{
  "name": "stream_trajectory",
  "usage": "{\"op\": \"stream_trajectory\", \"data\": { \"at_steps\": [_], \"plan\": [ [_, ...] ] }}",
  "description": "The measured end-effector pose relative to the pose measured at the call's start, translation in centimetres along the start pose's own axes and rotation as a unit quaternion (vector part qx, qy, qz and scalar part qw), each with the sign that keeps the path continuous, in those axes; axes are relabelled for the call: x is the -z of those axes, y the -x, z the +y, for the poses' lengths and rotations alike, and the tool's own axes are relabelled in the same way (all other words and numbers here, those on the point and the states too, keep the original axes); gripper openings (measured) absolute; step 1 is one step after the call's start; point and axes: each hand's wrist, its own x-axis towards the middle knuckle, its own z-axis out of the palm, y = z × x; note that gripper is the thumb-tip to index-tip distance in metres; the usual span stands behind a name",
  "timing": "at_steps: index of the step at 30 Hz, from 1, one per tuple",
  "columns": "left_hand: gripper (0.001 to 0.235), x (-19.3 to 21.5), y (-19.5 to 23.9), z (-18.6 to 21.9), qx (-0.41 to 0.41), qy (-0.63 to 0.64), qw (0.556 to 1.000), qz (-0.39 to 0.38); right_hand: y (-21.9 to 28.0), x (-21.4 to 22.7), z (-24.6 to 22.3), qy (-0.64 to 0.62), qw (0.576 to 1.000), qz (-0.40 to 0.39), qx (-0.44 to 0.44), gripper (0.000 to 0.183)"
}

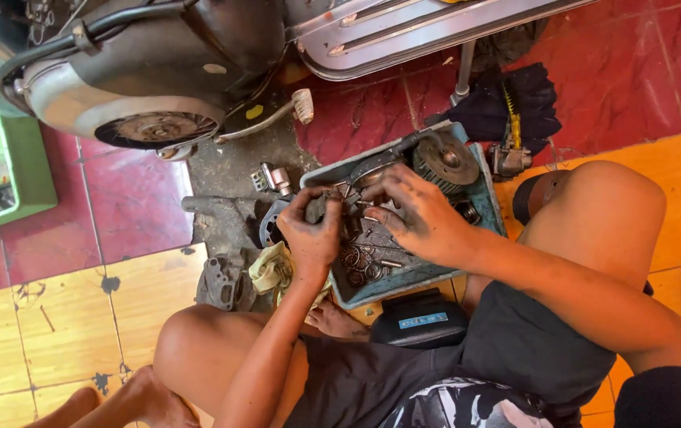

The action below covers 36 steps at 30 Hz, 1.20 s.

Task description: The person sits on the floor and cleans a metal engine cylinder head using a brush and a screwdriver. They scrub the component with the brush, scrape it with the screwdriver, and wipe it with a cloth, placing the cleaned parts into a blue plastic tray.

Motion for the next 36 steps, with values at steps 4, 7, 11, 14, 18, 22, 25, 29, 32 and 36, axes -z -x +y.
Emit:
{"op": "stream_trajectory", "data": {
  "at_steps": [4,7,11,14,18,22,25,29,32,36],
  "plan": [
    [0.017,0.3,-0.3,0.5,0.001,0.019,1.0,-0.025,-0.7,1.9,-0.5,-0.045,0.997,-0.024,-0.054,0.006],
    [0.017,0.4,-0.7,-0.5,0.005,0.04,0.997,-0.061,-1.1,3.1,0.2,-0.071,0.991,-0.051,-0.103,0.014],
    [0.025,-0.1,-1.5,-1.6,-0.01,0.154,0.976,-0.156,0.2,1.5,4.1,-0.179,0.959,-0.109,-0.191,0.02],
    [0.027,0.1,-1.4,-2.3,0.014,0.191,0.965,-0.179,0.9,0.9,4.6,-0.334,0.904,-0.134,-0.232,0.016],
    [0.029,0.2,-1.4,-2.9,0.01,0.185,0.966,-0.177,1.7,1.1,4.6,-0.381,0.886,-0.149,-0.221,0.018],
    [0.035,0.3,-1.0,-2.6,0.047,0.201,0.965,-0.159,2.5,0.9,6.3,-0.379,0.868,-0.16,-0.277,0.019],
    [0.037,0.7,-0.9,-1.0,0.083,0.229,0.961,-0.134,4.0,-1.1,9.6,-0.425,0.83,-0.176,-0.314,0.018],
    [0.035,1.1,-1.9,-3.5,0.11,0.264,0.953,-0.102,6.1,-3.9,14.1,-0.455,0.769,-0.186,-0.409,0.019],
    [0.036,1.8,-2.8,-3.8,0.088,0.228,0.966,-0.087,7.3,-5.1,16.8,-0.442,0.773,-0.168,-0.422,0.012],
    [0.036,1.6,-3.1,-3.9,0.072,0.212,0.97,-0.09,11.1,-7.4,22.4,-0.399,0.799,-0.136,-0.429,0.013]
  ]
}}
